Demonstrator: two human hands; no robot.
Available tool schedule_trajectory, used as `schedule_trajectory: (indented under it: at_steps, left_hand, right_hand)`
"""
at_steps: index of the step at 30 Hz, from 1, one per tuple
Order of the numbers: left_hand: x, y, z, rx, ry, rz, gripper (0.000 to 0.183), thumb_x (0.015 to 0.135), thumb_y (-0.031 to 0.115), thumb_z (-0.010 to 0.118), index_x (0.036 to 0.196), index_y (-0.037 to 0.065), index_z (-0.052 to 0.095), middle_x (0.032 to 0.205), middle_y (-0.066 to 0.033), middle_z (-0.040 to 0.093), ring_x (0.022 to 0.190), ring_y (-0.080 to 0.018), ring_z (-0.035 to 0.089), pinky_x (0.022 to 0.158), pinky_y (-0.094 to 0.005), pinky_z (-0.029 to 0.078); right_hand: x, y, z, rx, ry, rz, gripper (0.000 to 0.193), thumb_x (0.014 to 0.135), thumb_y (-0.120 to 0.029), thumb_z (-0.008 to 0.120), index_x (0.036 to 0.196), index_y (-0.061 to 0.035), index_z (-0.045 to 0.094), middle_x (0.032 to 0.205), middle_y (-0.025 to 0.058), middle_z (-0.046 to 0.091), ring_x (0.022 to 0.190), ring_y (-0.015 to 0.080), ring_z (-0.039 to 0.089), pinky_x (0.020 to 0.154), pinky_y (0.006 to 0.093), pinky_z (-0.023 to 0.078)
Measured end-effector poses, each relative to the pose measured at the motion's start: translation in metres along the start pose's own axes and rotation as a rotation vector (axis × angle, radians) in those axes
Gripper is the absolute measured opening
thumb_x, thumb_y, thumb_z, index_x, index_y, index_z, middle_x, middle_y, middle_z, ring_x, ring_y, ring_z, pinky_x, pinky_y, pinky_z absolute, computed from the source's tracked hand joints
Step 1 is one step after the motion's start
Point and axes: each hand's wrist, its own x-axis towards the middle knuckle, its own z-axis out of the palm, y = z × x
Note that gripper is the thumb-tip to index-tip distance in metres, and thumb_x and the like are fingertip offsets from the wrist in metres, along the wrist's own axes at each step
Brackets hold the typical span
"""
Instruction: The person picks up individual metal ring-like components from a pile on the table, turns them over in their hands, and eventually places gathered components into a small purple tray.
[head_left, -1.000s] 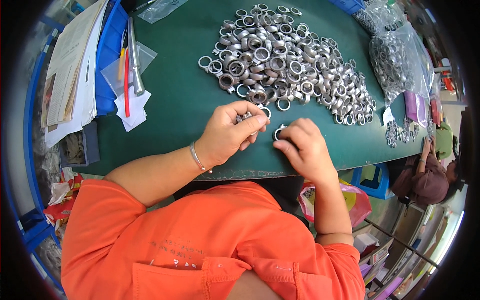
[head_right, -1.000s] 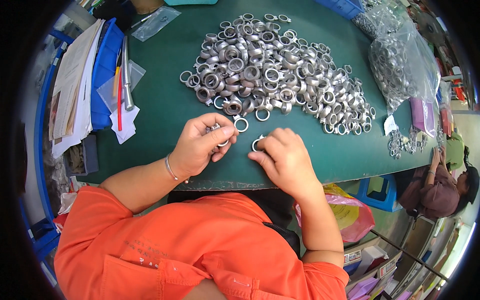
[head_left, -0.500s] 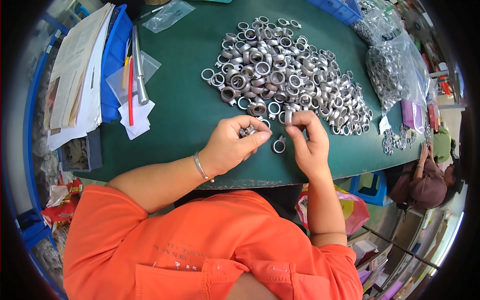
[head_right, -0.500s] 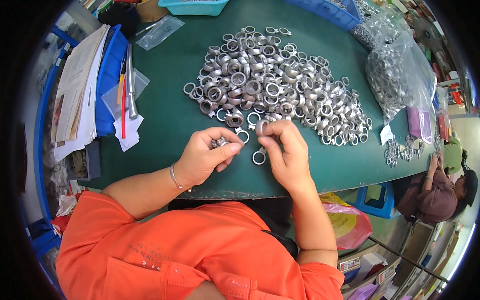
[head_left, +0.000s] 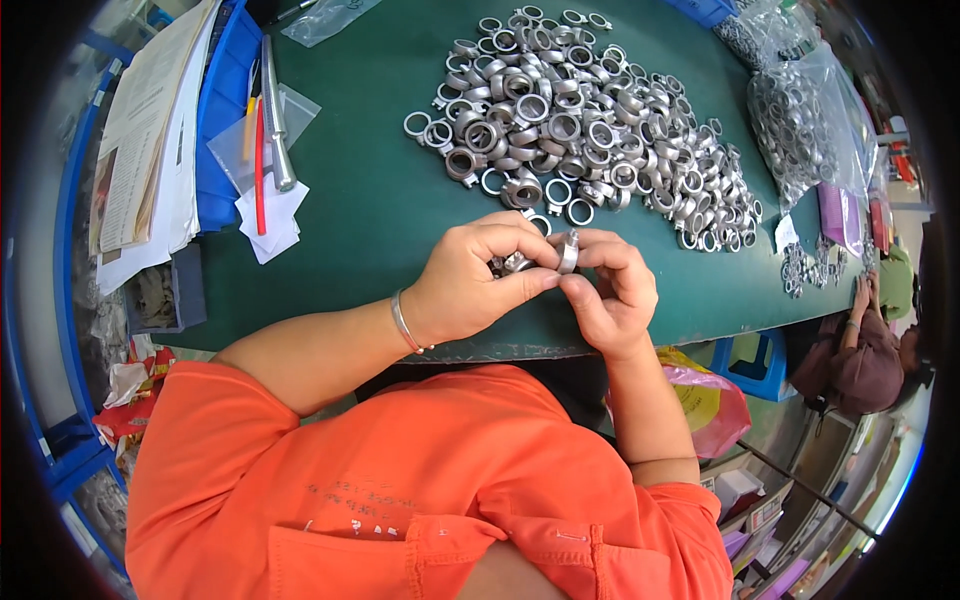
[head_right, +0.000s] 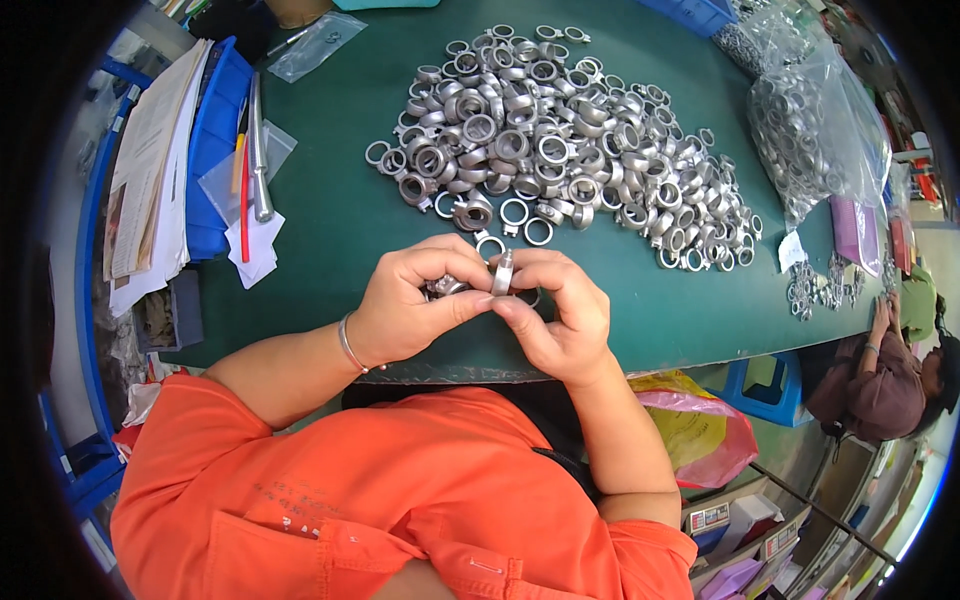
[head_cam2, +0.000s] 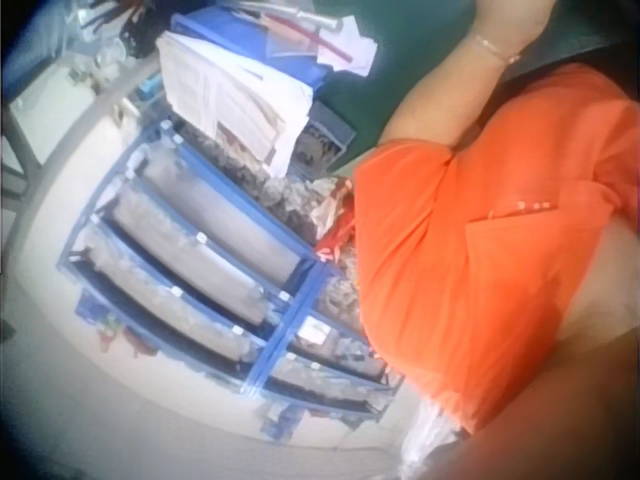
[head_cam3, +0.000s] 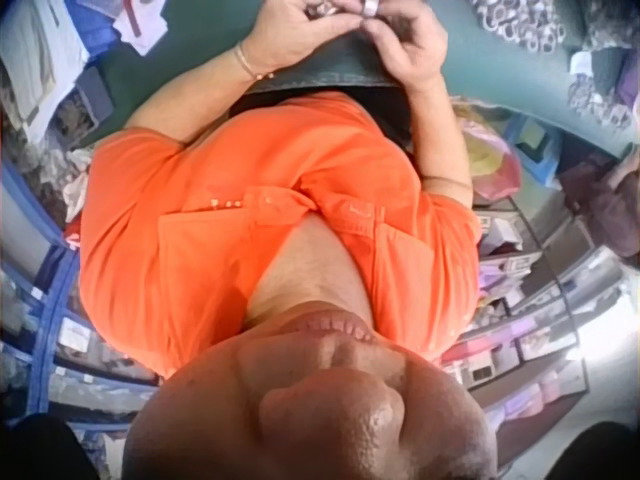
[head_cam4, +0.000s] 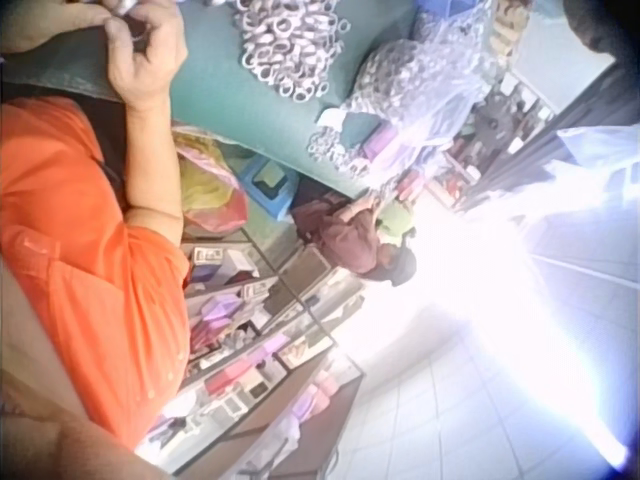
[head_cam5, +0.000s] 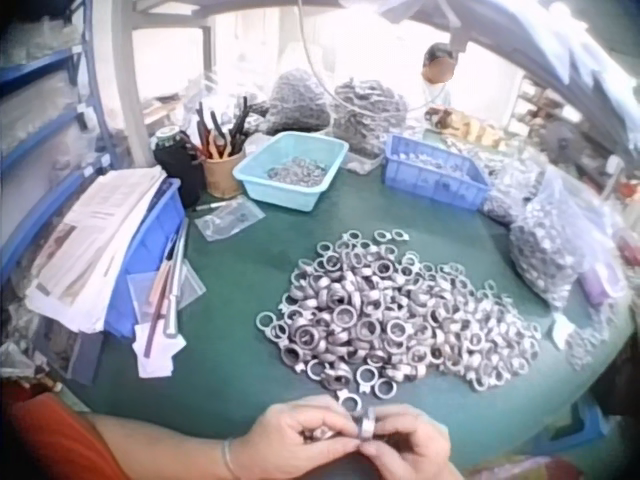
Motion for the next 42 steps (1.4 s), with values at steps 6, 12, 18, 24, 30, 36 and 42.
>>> schedule_trajectory:
  at_steps: [6,12,18,24,30,36,42]
  left_hand:
    - [0.001,0.001,-0.001,-0.02,0.035,-0.004,0.012,0.074,0.002,0.068,0.085,0.0,0.063,0.085,-0.0059,0.061,0.078,-0.0119,0.057,0.07,-0.0228,0.045]
    - [0.0,0.006,0.002,-0.15,0.094,-0.161,0.011,0.077,0.005,0.067,0.086,0.002,0.063,0.075,-0.0021,0.059,0.065,-0.0066,0.053,0.057,-0.0184,0.042]
    - [0.002,0.004,0.0,-0.14,0.099,-0.299,0.014,0.082,0.012,0.063,0.091,0.002,0.062,0.064,-0.0008,0.056,0.05,-0.0037,0.046,0.044,-0.0163,0.035]
    - [0.004,0.0,-0.001,-0.65,-0.031,-0.593,0.023,0.091,0.019,0.049,0.097,0.0,0.06,0.077,-0.0044,0.06,0.057,-0.0086,0.052,0.047,-0.0216,0.042]
    - [-0.002,-0.003,-0.002,-1.438,-0.1,-0.672,0.039,0.095,0.039,0.036,0.105,0.005,0.052,0.103,-0.0075,0.056,0.094,-0.0176,0.056,0.08,-0.03,0.048]
    - [0.002,-0.006,-0.009,-1.48,-0.387,-0.65,0.083,0.082,0.07,0.024,0.123,0.0,0.04,0.117,-0.0109,0.05,0.107,-0.0214,0.049,0.094,-0.037,0.036]
    - [0.004,0.009,0.008,-1.253,-0.499,-0.678,0.091,0.08,0.069,0.034,0.139,0.001,0.018,0.141,-0.0222,0.025,0.131,-0.0343,0.024,0.105,-0.0513,0.019]
  right_hand:
    - [-0.004,0.002,0.008,0.072,0.135,0.017,0.028,0.074,0.008,0.064,0.089,-0.0021,0.043,0.105,0.0229,0.057,0.089,0.0219,0.06,0.073,0.0283,0.05]
    - [-0.002,0.002,0.005,-0.165,0.067,-0.087,0.034,0.07,0.01,0.066,0.089,-0.0046,0.043,0.101,0.0205,0.059,0.083,0.0235,0.06,0.068,0.028,0.05]
    - [-0.004,0.002,0.006,-0.186,0.196,-0.129,0.043,0.061,0.006,0.076,0.09,-0.0049,0.045,0.089,0.0147,0.06,0.076,0.0226,0.059,0.061,0.0286,0.049]
    - [0.001,-0.01,0.004,-0.377,0.096,-0.248,0.032,0.057,0.0,0.077,0.082,-0.004,0.057,0.086,0.0113,0.062,0.072,0.024,0.058,0.061,0.03,0.047]
    - [0.021,-0.042,0.027,-0.75,-0.232,-0.309,0.041,0.065,-0.037,0.068,0.099,-0.0133,0.063,0.111,0.0091,0.057,0.097,0.0242,0.054,0.083,0.0419,0.04]
    - [0.031,-0.023,0.017,-0.747,-0.159,-0.424,0.03,0.061,-0.023,0.073,0.084,-0.0081,0.061,0.086,0.0062,0.06,0.069,0.0219,0.057,0.055,0.031,0.043]
    - [0.013,-0.019,-0.017,-0.445,0.264,-0.032,0.017,0.068,-0.01,0.073,0.067,-0.005,0.057,0.063,0.0031,0.056,0.051,0.0143,0.051,0.045,0.0277,0.039]
